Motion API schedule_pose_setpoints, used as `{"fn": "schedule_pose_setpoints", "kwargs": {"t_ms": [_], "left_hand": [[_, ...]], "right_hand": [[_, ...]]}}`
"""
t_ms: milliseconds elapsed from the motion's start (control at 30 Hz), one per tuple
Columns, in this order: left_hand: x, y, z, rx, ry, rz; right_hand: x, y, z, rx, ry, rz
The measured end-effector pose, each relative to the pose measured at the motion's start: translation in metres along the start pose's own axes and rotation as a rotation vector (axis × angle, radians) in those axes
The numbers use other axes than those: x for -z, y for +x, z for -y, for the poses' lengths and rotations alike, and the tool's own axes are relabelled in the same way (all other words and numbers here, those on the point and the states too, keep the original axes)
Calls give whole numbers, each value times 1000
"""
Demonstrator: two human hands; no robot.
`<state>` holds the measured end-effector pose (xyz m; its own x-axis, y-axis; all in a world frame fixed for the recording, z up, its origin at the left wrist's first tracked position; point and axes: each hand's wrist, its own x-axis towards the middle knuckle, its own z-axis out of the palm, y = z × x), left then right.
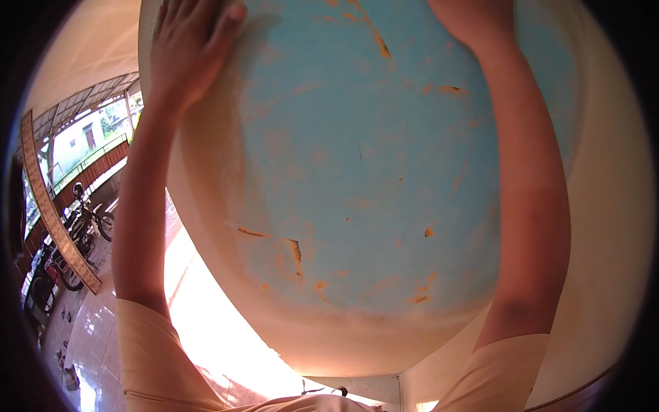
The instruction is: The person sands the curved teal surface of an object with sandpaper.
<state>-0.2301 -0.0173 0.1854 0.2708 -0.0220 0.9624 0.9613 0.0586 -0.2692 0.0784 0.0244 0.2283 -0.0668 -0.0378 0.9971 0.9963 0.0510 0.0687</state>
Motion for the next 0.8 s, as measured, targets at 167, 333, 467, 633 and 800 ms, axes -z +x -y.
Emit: {"fn": "schedule_pose_setpoints", "kwargs": {"t_ms": [167,333,467,633,800], "left_hand": [[14,-68,-37,-15,0,68],[13,-156,-83,86,-170,55],[25,-179,-96,175,-213,167],[0,-49,-25,21,-174,-83],[12,24,6,44,-113,45]], "right_hand": [[14,-14,41,54,65,56],[24,-24,75,137,84,-5],[34,-43,89,213,77,40],[28,-52,87,240,90,17],[25,-55,79,280,157,-19]]}}
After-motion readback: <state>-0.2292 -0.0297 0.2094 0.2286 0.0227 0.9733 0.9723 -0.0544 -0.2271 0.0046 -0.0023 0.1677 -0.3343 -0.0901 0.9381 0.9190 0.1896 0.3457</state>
